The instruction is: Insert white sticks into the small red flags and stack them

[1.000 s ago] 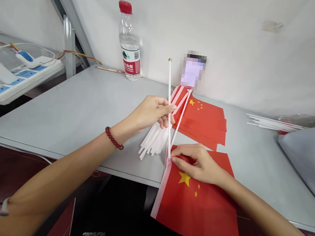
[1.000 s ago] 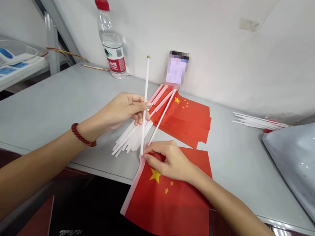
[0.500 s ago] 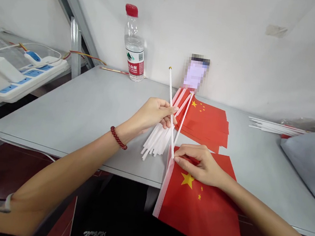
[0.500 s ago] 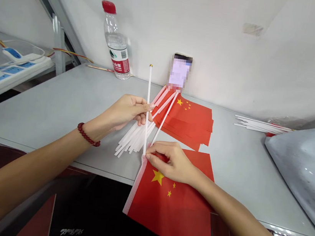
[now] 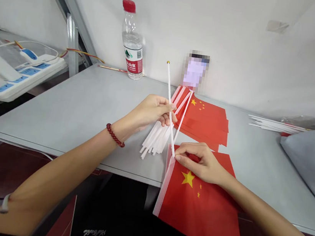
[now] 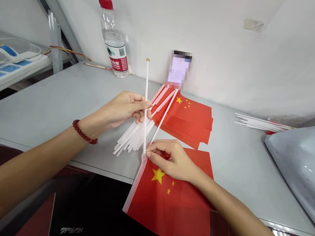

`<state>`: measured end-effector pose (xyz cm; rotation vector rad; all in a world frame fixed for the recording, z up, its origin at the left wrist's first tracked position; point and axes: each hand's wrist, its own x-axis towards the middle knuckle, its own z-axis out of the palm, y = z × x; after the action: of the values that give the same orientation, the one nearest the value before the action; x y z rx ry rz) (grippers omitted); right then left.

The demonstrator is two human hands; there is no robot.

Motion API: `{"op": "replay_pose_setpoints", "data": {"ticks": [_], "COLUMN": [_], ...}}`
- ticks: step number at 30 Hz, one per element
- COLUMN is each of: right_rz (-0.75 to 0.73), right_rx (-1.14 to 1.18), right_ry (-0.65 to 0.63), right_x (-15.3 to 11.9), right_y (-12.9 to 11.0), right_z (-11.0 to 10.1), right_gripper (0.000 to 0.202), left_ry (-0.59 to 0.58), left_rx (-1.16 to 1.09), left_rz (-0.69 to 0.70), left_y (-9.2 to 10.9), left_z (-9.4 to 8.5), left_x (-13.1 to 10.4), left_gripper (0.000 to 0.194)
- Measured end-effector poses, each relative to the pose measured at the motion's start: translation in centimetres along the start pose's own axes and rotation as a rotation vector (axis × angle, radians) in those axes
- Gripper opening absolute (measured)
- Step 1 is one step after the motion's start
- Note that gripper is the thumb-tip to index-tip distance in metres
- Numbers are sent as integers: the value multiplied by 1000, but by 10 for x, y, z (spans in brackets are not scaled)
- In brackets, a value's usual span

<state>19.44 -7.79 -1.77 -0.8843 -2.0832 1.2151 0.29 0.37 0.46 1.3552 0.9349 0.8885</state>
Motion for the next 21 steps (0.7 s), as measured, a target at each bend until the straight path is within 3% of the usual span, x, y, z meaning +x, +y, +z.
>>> {"op": "replay_pose_setpoints", "data": {"ticks": [6, 21], "right_rz": [47, 41], "right_rx": [127, 119], "right_ry": [-7, 65], "right_x": [-1, 0], "right_y": [2, 2], "right_z": [-2, -3], "right_gripper": [18, 17], "left_ry": [77, 175], "left_rx": [58, 76], "left_rz": [-18, 14], "left_y": [-1, -4], "left_z": [-1, -1], "left_x": [1, 2], "left_gripper": [25, 34]}}
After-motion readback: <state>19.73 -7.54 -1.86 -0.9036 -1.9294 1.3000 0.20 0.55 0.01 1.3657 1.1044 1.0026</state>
